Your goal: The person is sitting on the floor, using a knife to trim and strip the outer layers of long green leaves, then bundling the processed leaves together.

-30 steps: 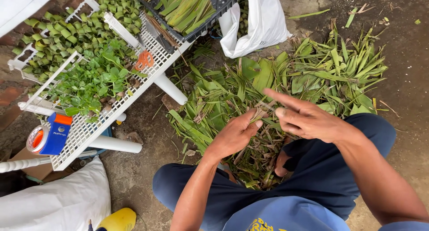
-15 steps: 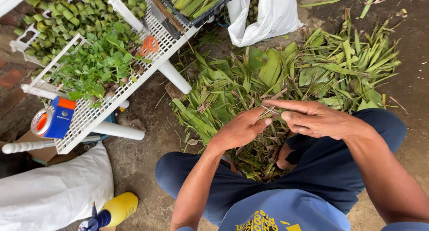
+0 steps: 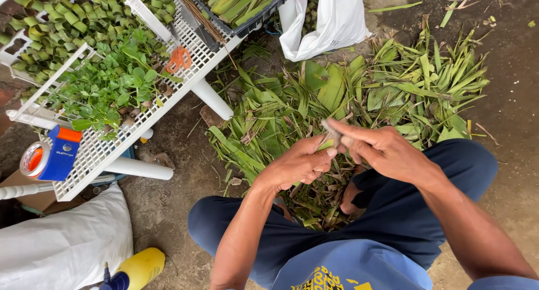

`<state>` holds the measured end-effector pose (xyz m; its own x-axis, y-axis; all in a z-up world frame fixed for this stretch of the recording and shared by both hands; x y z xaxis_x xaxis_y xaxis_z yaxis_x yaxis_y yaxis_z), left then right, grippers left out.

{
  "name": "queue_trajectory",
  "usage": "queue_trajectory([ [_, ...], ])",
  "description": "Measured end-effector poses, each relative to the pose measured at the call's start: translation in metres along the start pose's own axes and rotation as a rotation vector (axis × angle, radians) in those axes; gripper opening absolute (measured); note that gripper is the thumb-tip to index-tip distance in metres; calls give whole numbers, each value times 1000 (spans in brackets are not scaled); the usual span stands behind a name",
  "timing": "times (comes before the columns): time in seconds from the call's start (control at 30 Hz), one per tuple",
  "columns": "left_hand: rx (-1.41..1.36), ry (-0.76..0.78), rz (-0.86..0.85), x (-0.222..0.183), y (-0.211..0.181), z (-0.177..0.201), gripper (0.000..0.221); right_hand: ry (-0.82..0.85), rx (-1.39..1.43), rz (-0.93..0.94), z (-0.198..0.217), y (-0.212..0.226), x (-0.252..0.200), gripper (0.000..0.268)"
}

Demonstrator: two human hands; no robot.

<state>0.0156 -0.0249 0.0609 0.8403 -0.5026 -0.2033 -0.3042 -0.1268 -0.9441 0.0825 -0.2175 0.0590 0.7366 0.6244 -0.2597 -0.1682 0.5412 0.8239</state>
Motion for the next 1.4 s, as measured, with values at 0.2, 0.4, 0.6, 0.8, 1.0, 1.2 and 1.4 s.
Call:
queue_trajectory([
  [0.2,-129,-64,-43,-5,3,13,30,54,515,-52,10,-4,8,61],
  [0.4,-110,-31,-50,-8,1,15,34,405,765,-146,-1,1,7,67],
  [0.6,-615,-241,-226,6,36,47,52,161,681,-16,3,-5,19,54],
  [0.8,-890,-349,-419,11,46,61,36,121,609,-158,-16,-15,16,50],
  [1.0,-858,-409,-582,18,41,62,24,72,738,-94,-39,-39,21,56],
  [1.2,-826,-442,-656,35,44,49,17,-83,916,-162,-75,-44,30,48],
  [1.4,-652,-457,-662,30,24,24,11,-149,1144,-135,-88,-51,44,21],
])
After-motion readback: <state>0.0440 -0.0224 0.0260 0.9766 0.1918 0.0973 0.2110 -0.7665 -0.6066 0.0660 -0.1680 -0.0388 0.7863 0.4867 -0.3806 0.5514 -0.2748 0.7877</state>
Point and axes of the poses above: each hand's wrist, its own x-axis towards the middle knuckle, its own z-axis out of the back of the hand, y = z × x, the point moved 3 cm from there along x, towards the middle knuckle, and after that the axes turned 10 degrees about -z, right-handed, at the moved point
